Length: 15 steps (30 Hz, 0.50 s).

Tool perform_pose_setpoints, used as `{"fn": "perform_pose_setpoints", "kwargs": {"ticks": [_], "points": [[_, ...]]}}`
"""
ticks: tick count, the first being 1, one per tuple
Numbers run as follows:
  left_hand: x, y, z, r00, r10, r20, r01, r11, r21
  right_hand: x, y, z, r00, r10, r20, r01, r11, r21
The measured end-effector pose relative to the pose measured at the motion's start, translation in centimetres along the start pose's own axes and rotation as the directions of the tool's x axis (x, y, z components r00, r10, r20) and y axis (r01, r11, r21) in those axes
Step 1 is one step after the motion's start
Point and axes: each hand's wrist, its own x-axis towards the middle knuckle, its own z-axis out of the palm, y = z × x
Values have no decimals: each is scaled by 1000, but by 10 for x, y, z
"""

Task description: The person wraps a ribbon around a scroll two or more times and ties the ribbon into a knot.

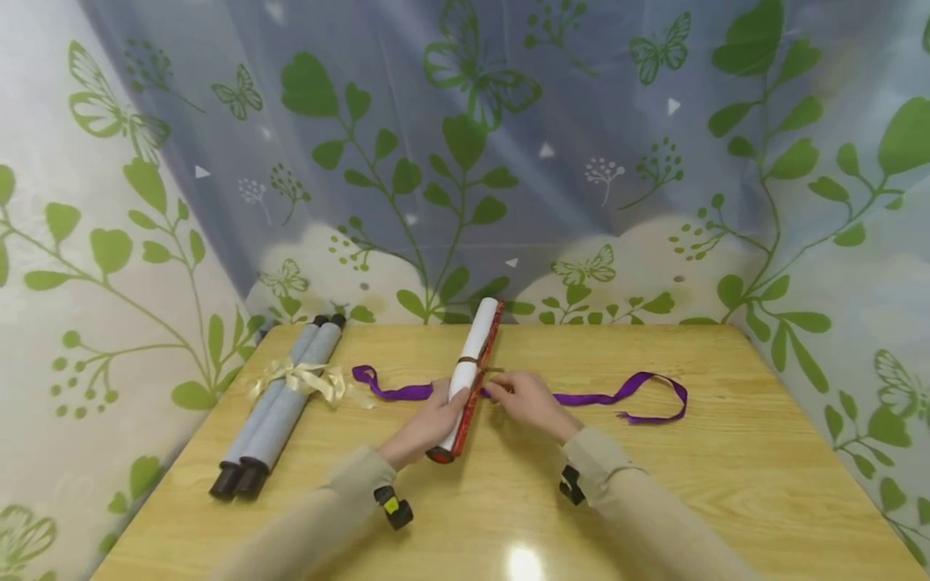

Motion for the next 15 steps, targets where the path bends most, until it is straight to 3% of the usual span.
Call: {"fn": "perform_pose_setpoints", "kwargs": {"ticks": [3, 8, 15], "points": [[0, 3, 10, 1000, 17, 5, -17, 1000, -11, 1, 1, 2, 998, 65, -3, -65, 996, 66], [2, 4, 26, 994, 112, 7, -112, 992, 65, 1, 5, 4, 988, 151, -26, -146, 979, 143], [6, 1, 37, 975, 220, 21, -220, 960, 174, -3, 14, 2, 988, 156, 16, -156, 964, 215]]}}
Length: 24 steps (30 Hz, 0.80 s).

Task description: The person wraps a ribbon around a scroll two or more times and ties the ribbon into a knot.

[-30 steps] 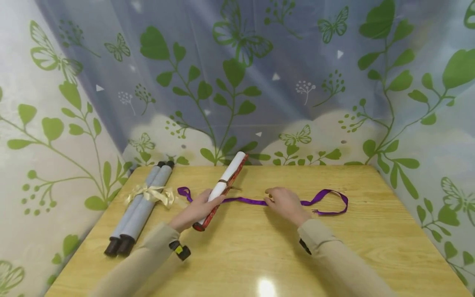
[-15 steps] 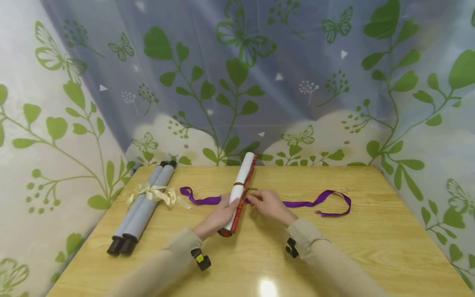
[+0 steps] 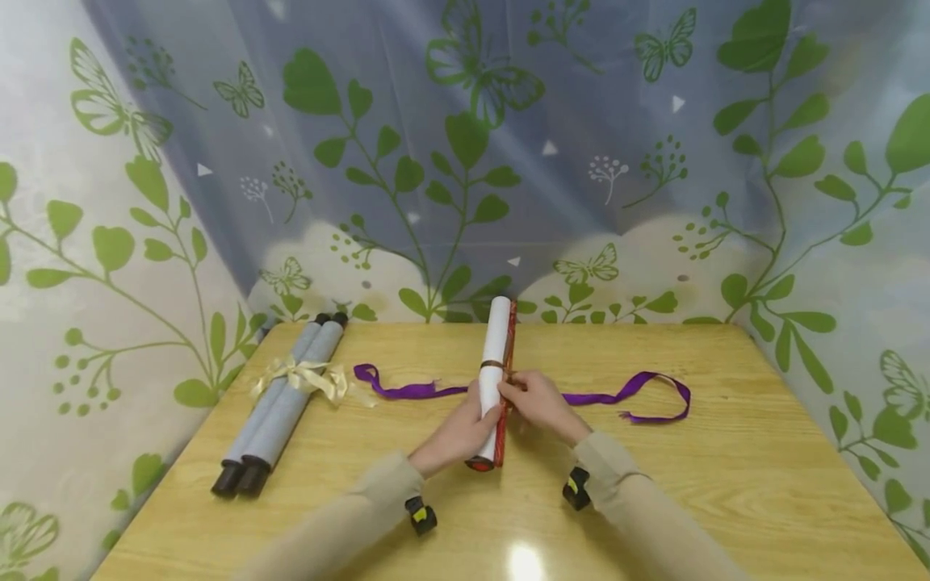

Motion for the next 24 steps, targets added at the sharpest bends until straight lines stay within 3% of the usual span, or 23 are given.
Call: {"fn": "perform_pose_setpoints", "kwargs": {"ticks": [4, 8, 12, 24], "points": [[-3, -6, 2, 1000, 0, 16, -1, 999, 53, 0, 3, 0, 998, 6, 64, -7, 1000, 26], [-5, -10, 4, 998, -40, 38, 35, 992, 122, -2, 4, 0, 993, 24, 115, -28, 999, 36], [-2, -9, 7, 996, -63, 63, 52, 984, 169, -4, 7, -3, 993, 43, 106, -47, 998, 41], [5, -5, 8, 987, -123, 107, 102, 978, 182, -6, 11, -5, 994, 46, 101, -52, 997, 60]]}}
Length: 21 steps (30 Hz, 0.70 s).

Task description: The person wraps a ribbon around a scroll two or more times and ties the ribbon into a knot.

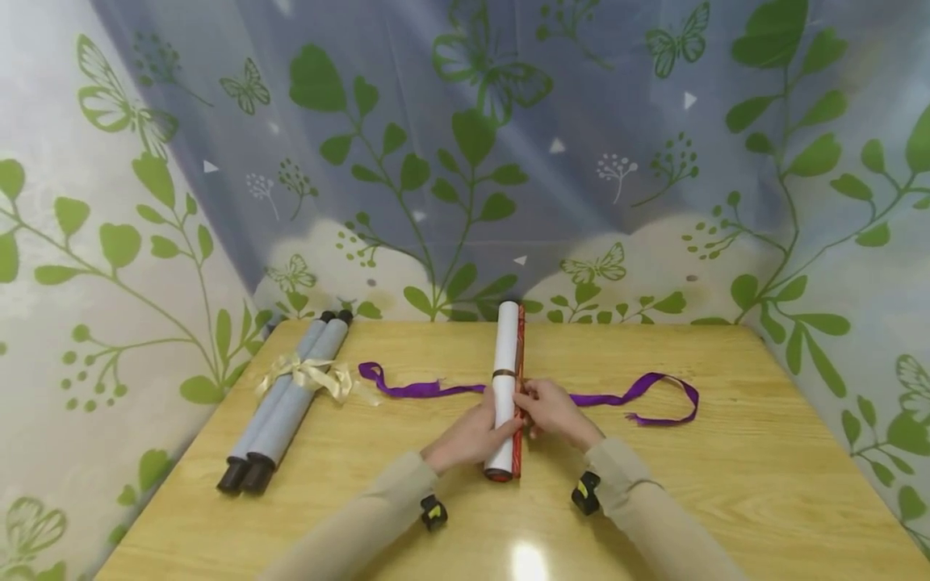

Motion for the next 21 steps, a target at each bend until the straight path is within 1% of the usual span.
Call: {"fn": "perform_pose_setpoints", "kwargs": {"ticks": [5, 8, 10, 13, 16, 21], "points": [[1, 1, -2, 1000, 16, 7, -16, 1000, -3, 0, 0, 1, 1000, 7, 19, -7, 1000, 27], [3, 1, -3, 1000, 8, 19, -8, 1000, 0, 0, -1, 0, 999, 16, 31, -18, 998, 66], [4, 1, -3, 1000, 2, 26, -2, 1000, 10, 0, -1, 0, 999, 16, 34, -19, 997, 70], [5, 2, -3, 1000, -8, 28, 8, 1000, 21, 1, 1, 1, 999, 25, 25, -26, 997, 66], [5, 2, -4, 999, -18, 26, 17, 999, 32, 3, 1, 2, 1000, 26, 15, -26, 999, 38], [7, 3, -4, 999, -26, 22, 25, 998, 49, 3, 0, 2, 999, 33, 20, -34, 999, 25]]}}
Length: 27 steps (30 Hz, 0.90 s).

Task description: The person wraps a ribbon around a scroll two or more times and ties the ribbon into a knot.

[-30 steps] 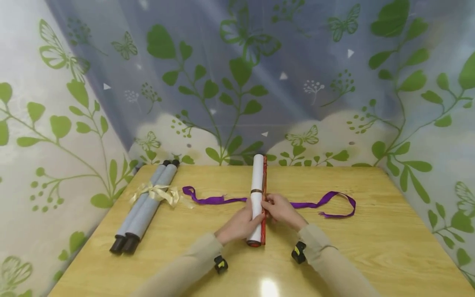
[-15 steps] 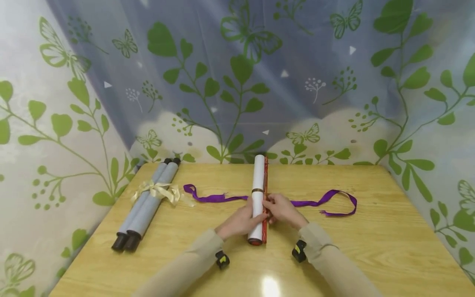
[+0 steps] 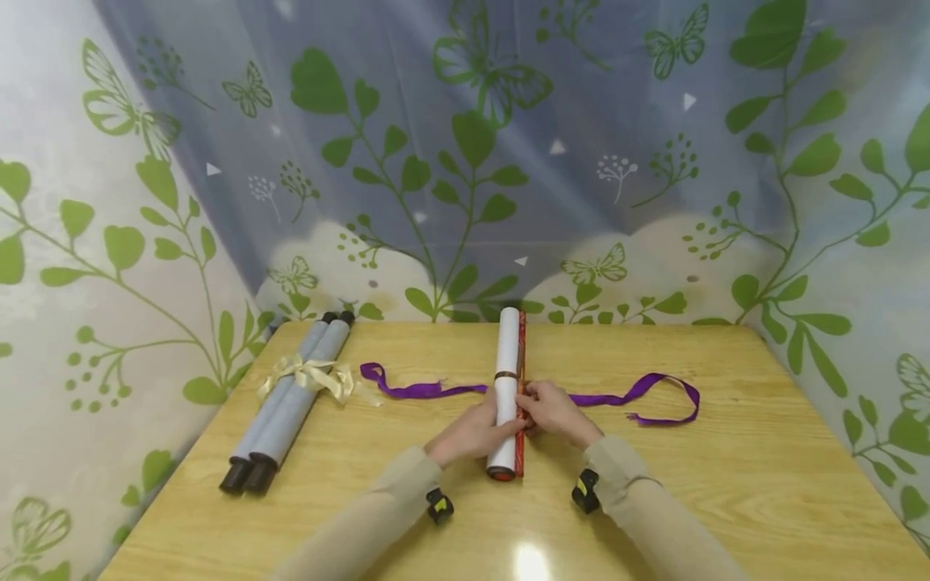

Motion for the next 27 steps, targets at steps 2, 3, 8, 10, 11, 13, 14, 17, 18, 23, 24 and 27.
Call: {"fn": "perform_pose_setpoints", "kwargs": {"ticks": [2, 3, 8, 10, 11, 13, 14, 17, 18, 23, 24, 27], "points": [[1, 0, 0, 1000, 1, -1, -1, 1000, 0, 0, -1, 0, 1000, 7, 2, -7, 1000, 6], [1, 0, -1, 1000, 2, 0, -2, 1000, 1, 0, -1, 0, 1000, 14, 1, -14, 1000, 13], [1, -1, -1, 1000, 19, -4, -19, 1000, 0, 1, 0, 1, 1000, 29, -1, -29, 999, -18], [1, -1, -1, 1000, 22, -9, -22, 1000, 5, 2, 0, 1, 1000, 27, -2, -27, 999, -34], [1, -1, -1, 1000, 19, -9, -19, 1000, 7, 2, 1, 1, 1000, 23, -2, -23, 999, -40], [1, -1, -1, 1000, 11, -8, -11, 1000, 7, 2, 1, 2, 1000, 17, -1, -17, 999, -40], [1, -1, -1, 1000, 8, -6, -8, 1000, 9, 2, 2, 2, 1000, 15, -1, -15, 999, -39], [1, 1, -1, 1000, 6, -4, -6, 1000, 19, 2, 3, 1, 1000, 10, 6, -10, 1000, -25], [0, 2, -2, 1000, 5, -4, -5, 1000, 23, 2, 3, 1, 1000, 10, 7, -10, 1000, -19], [-1, 5, -2, 1000, 7, -6, -7, 999, 42, 2, 4, -1, 1000, 3, 17, -3, 1000, 4], [-1, 5, -2, 1000, 6, -4, -6, 999, 44, 2, 4, -1, 1000, 2, 21, -2, 1000, 12], [-1, 6, -1, 1000, 7, -5, -7, 999, 52, 1, 7, -3, 999, -2, 36, 0, 999, 44]]}}
